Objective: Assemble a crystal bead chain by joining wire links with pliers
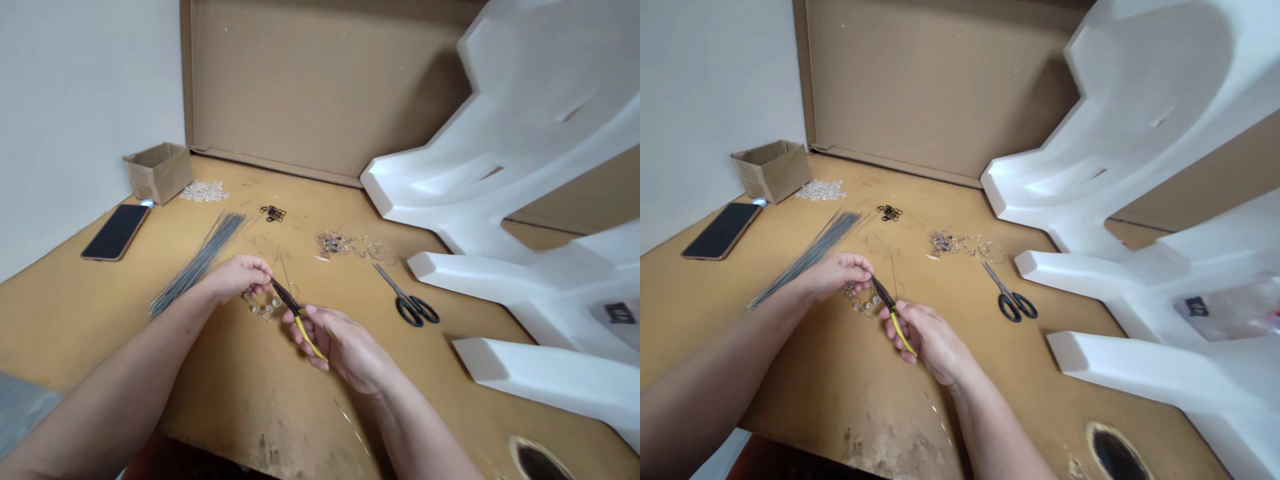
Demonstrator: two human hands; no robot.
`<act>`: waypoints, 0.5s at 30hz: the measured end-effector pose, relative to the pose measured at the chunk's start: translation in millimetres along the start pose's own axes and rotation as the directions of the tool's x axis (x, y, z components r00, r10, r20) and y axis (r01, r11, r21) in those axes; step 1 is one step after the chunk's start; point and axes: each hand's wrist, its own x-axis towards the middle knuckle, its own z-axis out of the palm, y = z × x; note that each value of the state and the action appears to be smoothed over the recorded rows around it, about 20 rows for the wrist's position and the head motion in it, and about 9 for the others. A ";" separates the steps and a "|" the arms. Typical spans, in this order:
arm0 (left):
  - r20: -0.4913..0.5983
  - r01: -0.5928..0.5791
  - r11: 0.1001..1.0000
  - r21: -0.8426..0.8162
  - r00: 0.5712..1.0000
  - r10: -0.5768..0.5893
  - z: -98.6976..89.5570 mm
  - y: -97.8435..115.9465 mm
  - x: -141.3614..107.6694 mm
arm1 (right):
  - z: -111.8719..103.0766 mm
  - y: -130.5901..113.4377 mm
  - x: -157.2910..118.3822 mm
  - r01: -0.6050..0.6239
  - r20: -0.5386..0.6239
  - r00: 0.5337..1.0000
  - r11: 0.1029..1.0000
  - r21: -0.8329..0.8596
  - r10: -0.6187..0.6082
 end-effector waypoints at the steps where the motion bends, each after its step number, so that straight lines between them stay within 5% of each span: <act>1: -0.003 0.002 1.000 0.000 1.000 -0.002 -0.1 0.0 0.0 | 0.1 0.0 0.3 0.001 0.000 1.000 1.000 0.002 -0.001; 15: -0.045 0.027 0.999 0.044 0.999 -0.025 3.3 1.6 -0.9 | 2.2 2.0 1.0 0.008 -0.021 1.000 1.000 0.008 -0.008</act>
